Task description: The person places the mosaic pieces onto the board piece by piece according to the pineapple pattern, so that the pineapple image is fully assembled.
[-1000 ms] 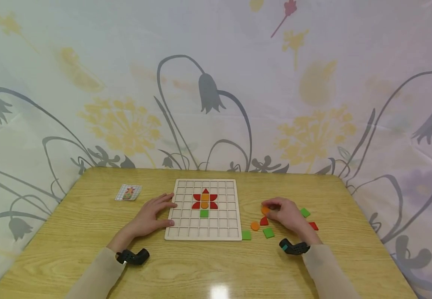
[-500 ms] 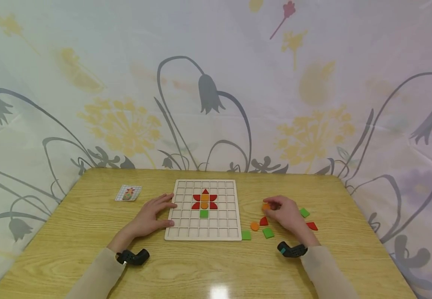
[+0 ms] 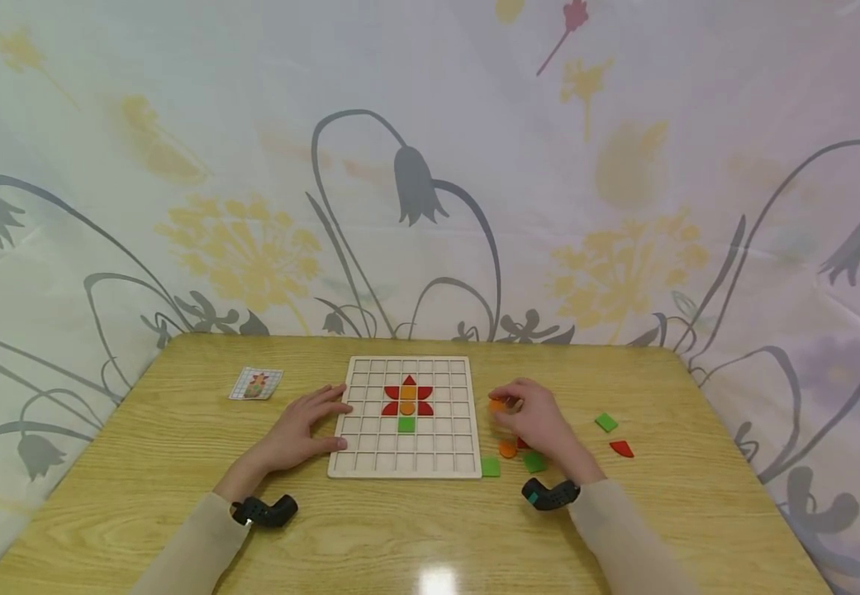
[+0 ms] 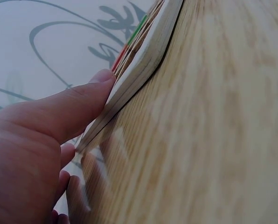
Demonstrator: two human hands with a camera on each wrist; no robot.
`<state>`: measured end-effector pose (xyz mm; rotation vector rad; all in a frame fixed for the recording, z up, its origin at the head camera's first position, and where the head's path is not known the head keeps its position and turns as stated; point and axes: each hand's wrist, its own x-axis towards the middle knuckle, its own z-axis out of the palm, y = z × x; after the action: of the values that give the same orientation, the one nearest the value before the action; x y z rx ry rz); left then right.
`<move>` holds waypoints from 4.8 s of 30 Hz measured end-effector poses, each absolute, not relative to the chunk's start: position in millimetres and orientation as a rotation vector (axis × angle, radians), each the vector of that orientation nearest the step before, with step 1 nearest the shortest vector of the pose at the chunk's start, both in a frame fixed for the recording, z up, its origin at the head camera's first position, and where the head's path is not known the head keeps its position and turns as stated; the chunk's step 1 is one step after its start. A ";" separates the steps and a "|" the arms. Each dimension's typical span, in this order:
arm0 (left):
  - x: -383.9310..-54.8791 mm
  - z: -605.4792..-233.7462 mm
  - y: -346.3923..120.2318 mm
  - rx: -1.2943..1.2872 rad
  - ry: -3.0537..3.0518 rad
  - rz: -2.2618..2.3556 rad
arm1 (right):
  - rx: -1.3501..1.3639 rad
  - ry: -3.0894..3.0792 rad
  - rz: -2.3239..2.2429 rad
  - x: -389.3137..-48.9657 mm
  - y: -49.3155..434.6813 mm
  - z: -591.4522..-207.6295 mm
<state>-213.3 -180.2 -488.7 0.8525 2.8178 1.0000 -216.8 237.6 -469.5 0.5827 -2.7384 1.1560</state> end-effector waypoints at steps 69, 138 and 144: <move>-211.9 -488.7 -180.3 0.849 2.813 1.023 | 0.660 -2.793 1.367 -216.6 179.9 -470.6; -212.3 -488.9 -178.5 0.865 2.814 1.015 | 0.544 -2.792 0.916 -189.2 301.9 -467.8; -212.6 -489.4 -178.8 0.869 2.814 1.018 | 0.607 -2.813 0.957 -193.1 274.2 -471.3</move>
<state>-212.6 -178.8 -489.4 0.8692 2.8138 1.0184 -193.1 274.2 -471.3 0.6070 -2.8131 0.9567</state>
